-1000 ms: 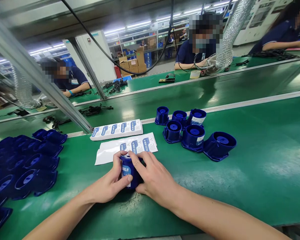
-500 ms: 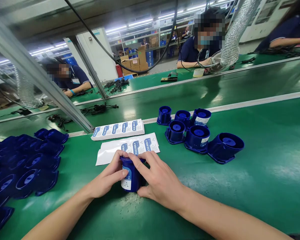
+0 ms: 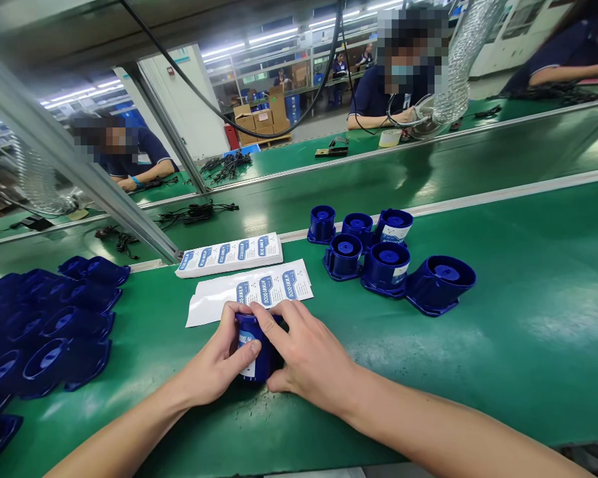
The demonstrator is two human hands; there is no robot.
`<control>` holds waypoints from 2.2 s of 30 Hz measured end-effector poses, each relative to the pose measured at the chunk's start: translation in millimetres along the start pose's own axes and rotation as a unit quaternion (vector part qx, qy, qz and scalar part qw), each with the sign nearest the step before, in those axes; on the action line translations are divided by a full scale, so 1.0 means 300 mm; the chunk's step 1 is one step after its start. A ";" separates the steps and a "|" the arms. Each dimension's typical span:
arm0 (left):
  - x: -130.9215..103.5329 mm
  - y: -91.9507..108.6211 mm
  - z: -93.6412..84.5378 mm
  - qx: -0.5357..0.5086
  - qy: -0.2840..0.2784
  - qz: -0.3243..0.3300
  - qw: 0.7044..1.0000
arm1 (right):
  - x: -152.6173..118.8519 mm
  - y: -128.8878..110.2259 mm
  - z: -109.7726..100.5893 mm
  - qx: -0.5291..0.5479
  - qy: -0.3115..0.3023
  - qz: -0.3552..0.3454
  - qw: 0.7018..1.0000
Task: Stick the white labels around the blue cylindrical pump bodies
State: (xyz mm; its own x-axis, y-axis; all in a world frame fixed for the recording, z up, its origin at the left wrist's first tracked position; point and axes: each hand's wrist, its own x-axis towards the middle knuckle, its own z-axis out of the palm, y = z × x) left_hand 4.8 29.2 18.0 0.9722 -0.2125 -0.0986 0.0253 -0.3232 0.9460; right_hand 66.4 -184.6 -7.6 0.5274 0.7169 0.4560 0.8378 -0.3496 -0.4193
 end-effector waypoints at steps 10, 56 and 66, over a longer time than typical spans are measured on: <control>-0.008 0.004 -0.030 -0.036 -0.072 0.009 0.997 | 0.012 0.053 -0.012 0.035 0.018 -0.023 0.999; -0.015 0.023 0.036 -0.093 0.075 0.101 0.988 | -0.002 -0.024 -0.124 -0.105 0.114 -0.340 0.927; 0.010 -0.011 0.050 -0.047 0.207 0.184 0.960 | 0.019 0.083 -0.102 -0.021 0.180 -0.232 0.956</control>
State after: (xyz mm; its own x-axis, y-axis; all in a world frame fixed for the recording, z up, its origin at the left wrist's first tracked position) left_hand 4.3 15.8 9.9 0.9280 0.0954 0.3601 -0.3352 -0.2080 0.9189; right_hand 94.5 -207.5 8.6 0.1052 0.5495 0.8288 0.9943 -0.0736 -0.0774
